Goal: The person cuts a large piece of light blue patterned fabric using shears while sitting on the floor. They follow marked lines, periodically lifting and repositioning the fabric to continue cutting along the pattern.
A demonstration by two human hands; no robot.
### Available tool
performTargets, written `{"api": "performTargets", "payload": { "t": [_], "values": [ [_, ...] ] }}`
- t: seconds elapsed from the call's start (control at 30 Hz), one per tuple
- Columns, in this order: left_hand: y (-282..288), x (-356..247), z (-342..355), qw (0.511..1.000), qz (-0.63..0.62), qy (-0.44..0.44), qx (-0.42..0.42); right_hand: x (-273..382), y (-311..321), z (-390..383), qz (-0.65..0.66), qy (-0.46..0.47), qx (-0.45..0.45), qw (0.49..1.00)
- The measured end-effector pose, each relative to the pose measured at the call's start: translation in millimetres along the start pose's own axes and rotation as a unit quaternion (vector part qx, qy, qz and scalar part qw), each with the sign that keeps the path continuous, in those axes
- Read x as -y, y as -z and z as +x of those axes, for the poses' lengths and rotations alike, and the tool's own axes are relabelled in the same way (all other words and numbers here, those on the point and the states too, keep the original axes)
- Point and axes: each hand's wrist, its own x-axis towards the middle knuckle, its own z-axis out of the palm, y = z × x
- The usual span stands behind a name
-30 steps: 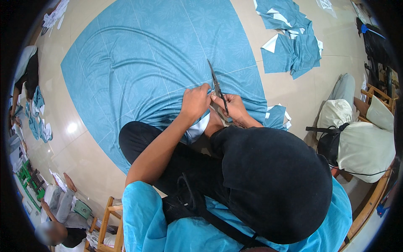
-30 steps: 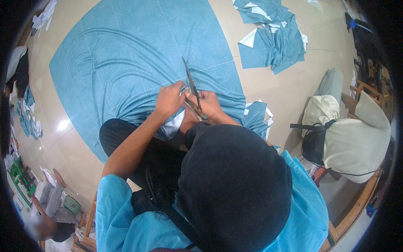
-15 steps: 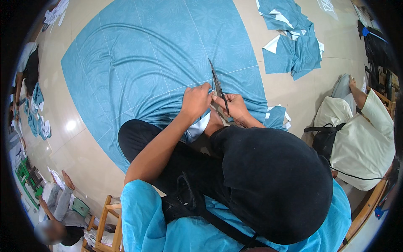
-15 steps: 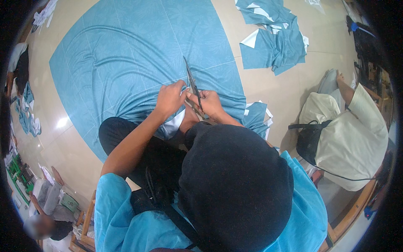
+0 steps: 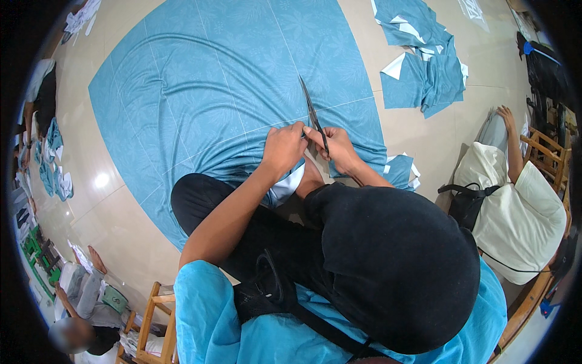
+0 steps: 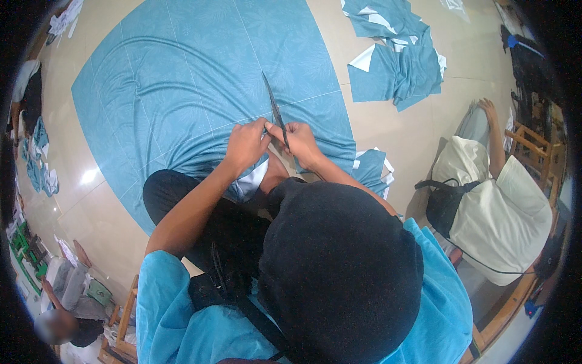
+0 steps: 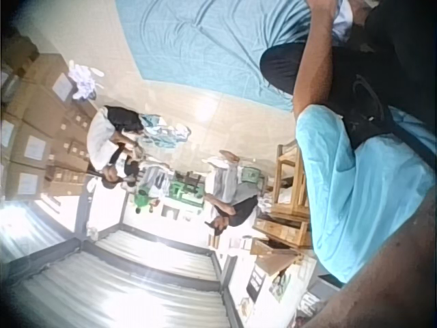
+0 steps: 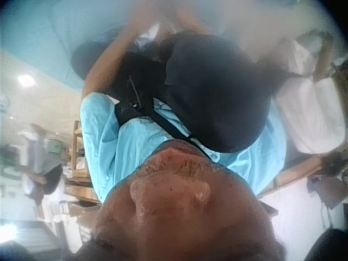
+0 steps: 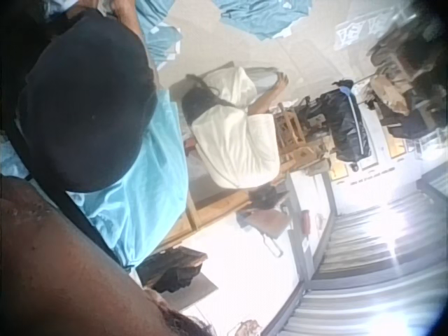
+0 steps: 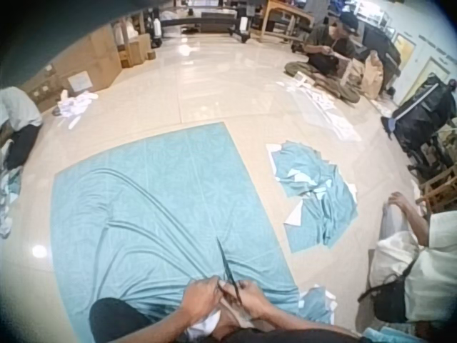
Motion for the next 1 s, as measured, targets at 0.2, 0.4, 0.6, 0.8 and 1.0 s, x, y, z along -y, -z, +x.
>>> {"api": "performTargets", "payload": {
  "t": [0.2, 0.4, 0.6, 0.8, 1.0],
  "values": [
    [0, 0, 0, 1.0, 0.003, 0.004, 0.006, 0, -2, 1, 0.005, 0.007, -0.001, 1.0],
    [-3, 3, 0, 1.0, 0.004, -0.01, -0.008, -3, -3, 3, 0.006, 0.007, 0.0, 1.0],
    [-5, 4, 0, 1.0, 0.013, -0.014, -0.007, 1, -2, 1, 0.014, 0.011, 0.009, 1.0],
    [-3, 3, -1, 1.0, 0.017, -0.01, -0.003, 11, -2, 11, 0.015, 0.012, 0.012, 1.0],
    [0, 1, 0, 1.0, 0.011, -0.002, 0.01, 19, -5, 20, 0.006, 0.021, 0.003, 1.0]
  ]
}}
